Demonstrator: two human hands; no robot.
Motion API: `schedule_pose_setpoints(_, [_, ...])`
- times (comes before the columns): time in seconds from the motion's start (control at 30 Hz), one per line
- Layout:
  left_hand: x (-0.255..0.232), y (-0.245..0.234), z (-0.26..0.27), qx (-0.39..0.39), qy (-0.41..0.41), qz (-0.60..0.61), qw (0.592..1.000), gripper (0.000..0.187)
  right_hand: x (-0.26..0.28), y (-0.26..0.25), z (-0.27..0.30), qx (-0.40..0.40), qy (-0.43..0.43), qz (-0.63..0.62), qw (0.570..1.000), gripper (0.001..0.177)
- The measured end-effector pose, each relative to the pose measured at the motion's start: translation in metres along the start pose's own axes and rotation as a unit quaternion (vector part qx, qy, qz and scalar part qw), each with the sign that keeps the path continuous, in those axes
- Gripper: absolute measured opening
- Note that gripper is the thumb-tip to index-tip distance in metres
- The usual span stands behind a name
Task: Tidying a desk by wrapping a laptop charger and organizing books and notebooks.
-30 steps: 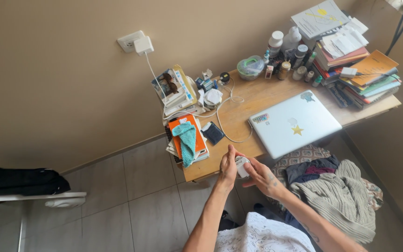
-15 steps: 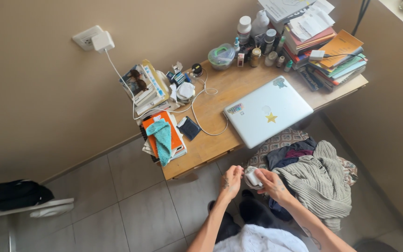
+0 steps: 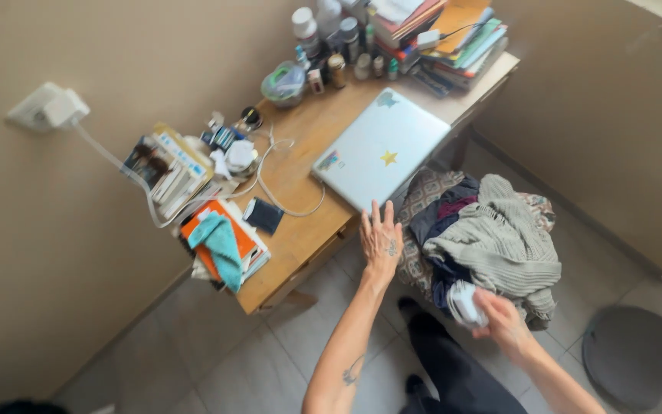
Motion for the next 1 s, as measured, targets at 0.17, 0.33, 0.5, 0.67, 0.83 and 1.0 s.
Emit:
schedule_pose_setpoints(0.17, [0.021, 0.053, -0.026, -0.044, 0.012, -0.121, 0.992, 0.062, -0.081, -0.027, -0.002, -0.003, 0.074, -0.044, 0.996, 0.047])
schedule_pose_setpoints(0.33, [0.075, 0.101, -0.049, -0.108, 0.066, -0.231, 0.965, 0.058, -0.136, -0.05, -0.044, 0.015, 0.145, -0.025, 0.989, 0.048])
schedule_pose_setpoints(0.5, [0.095, 0.1, -0.074, -0.049, 0.051, -0.182, 0.981, 0.052, -0.104, -0.044, -0.069, 0.057, 0.088, -0.032, 0.994, 0.049])
schedule_pose_setpoints(0.67, [0.084, 0.062, -0.091, -0.044, 0.021, -0.164, 0.985, 0.049, -0.117, -0.052, -0.119, 0.093, 0.071, -0.039, 0.992, 0.048])
schedule_pose_setpoints(0.83, [0.052, 0.068, 0.014, -0.209, 0.012, -0.061, 0.976, 0.043, -0.134, -0.047, -0.168, 0.101, 0.062, -0.067, 0.991, 0.048])
schedule_pose_setpoints(1.0, [0.075, 0.238, 0.275, -0.143, -0.213, 0.194, 0.947, 0.025, -0.113, -0.026, -0.204, 0.154, 0.011, -0.01, 0.988, 0.052])
Point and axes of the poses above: each hand's wrist, its own z-axis away from the middle knuckle, its own y-axis out of the palm, x = y × z, the point moved 4 cm from there along -z, towards the middle knuckle, and after that the axes turned 7 degrees about -x, right-handed, at the moved point
